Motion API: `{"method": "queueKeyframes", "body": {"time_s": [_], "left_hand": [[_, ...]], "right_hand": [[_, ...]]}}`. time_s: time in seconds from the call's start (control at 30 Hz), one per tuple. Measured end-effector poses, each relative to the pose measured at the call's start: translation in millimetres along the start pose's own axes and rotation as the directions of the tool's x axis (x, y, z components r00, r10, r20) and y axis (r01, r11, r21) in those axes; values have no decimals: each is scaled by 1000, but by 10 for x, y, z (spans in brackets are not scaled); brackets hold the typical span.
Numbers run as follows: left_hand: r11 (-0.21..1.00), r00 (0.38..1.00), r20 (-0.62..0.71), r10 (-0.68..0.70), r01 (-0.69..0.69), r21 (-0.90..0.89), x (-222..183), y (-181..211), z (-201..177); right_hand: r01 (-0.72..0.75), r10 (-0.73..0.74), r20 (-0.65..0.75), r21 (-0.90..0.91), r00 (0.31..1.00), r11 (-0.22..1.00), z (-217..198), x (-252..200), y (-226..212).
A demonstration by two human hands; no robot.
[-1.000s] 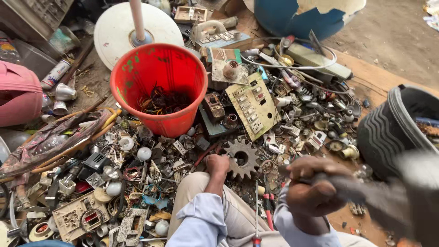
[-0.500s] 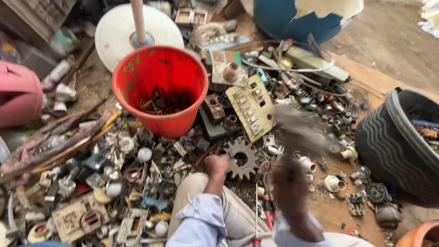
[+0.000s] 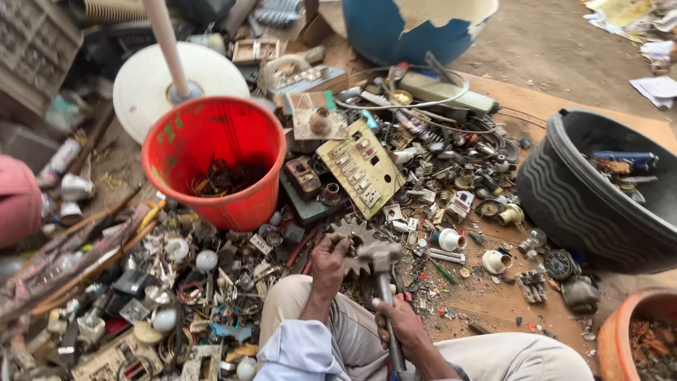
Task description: The person sits on the ground amidst a pile of electronic waste and scrap metal. They use a hammer to strike a metal gear and then use pliers to strip wires from small electronic components, separating the materials.
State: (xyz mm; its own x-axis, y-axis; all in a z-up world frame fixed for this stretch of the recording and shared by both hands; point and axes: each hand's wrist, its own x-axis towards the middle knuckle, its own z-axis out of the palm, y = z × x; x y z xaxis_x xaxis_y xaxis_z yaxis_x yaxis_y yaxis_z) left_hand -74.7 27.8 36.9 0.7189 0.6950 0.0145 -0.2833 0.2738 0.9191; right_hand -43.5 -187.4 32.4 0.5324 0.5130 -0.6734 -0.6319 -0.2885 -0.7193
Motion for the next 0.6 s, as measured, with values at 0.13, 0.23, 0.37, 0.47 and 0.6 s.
{"method": "queueKeyframes", "body": {"time_s": [0.13, 0.23, 0.37, 0.47, 0.6], "left_hand": [[972, 981, 70, -180, 188, -141, -164, 97, 83], [997, 987, 141, -74, 69, 40, -144, -70, 52], [983, 968, 240, -76, 32, 181, -233, -288, 59], [933, 928, 373, -22, -114, 340, -392, -348, 106], [850, 911, 413, 5, -221, 478, -507, -319, 195]], "right_hand": [[-55, 62, 113, -59, 992, 997, -52, 328, 272], [140, -132, 51, -470, 990, 871, -100, 393, 296], [512, -712, 33, -719, 701, 471, -139, 180, 12], [659, -724, -44, -380, 688, 650, -173, 46, -247], [564, -588, -77, -206, 805, 800, -245, 28, -212]]}}
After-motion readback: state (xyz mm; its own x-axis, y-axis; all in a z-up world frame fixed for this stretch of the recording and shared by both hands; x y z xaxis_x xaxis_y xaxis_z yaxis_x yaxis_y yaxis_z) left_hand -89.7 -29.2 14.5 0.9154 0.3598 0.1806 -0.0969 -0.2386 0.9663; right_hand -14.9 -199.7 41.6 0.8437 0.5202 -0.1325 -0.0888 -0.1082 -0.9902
